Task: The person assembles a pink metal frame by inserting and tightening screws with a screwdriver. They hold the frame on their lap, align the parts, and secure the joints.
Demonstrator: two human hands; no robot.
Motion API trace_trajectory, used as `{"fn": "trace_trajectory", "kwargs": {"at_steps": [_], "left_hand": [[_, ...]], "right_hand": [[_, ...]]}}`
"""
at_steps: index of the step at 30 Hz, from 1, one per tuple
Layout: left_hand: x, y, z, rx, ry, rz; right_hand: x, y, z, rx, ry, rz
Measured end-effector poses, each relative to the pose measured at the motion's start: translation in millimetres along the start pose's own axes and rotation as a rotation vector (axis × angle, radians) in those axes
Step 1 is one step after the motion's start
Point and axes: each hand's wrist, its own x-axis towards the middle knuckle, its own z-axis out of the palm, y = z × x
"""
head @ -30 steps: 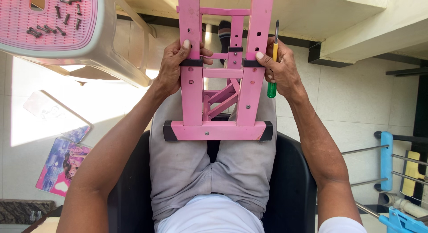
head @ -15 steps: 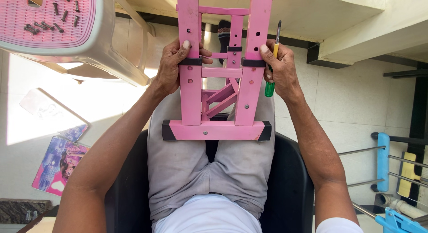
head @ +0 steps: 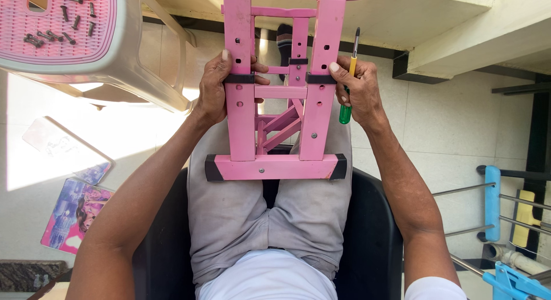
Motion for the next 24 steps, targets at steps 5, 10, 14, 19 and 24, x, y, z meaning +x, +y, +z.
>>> {"fn": "trace_trajectory", "kwargs": {"at_steps": [5, 10, 14, 19, 24], "left_hand": [[-0.9, 0.8, 2.3, 0.003, -0.003, 0.029], [-3.0, 0.0, 2.8, -0.009, 0.006, 0.034], [-3.1, -1.4, 4.4, 0.024, 0.021, 0.055], [-4.5, -1.0, 5.7, 0.018, 0.044, 0.040], [-5.2, 0.9, 8.8, 0.045, 0.058, 0.044]], "right_hand": [[-0.4, 0.5, 0.7, 0.003, 0.001, 0.014], [-0.8, -1.7, -0.5, 0.009, -0.013, 0.008], [-0.4, -1.4, -1.1, -0.004, -0.011, 0.008], [0.0, 1.8, -3.4, -0.017, -0.016, 0.009], [-0.5, 2.7, -4.7, -0.017, -0.012, 0.011]]}}
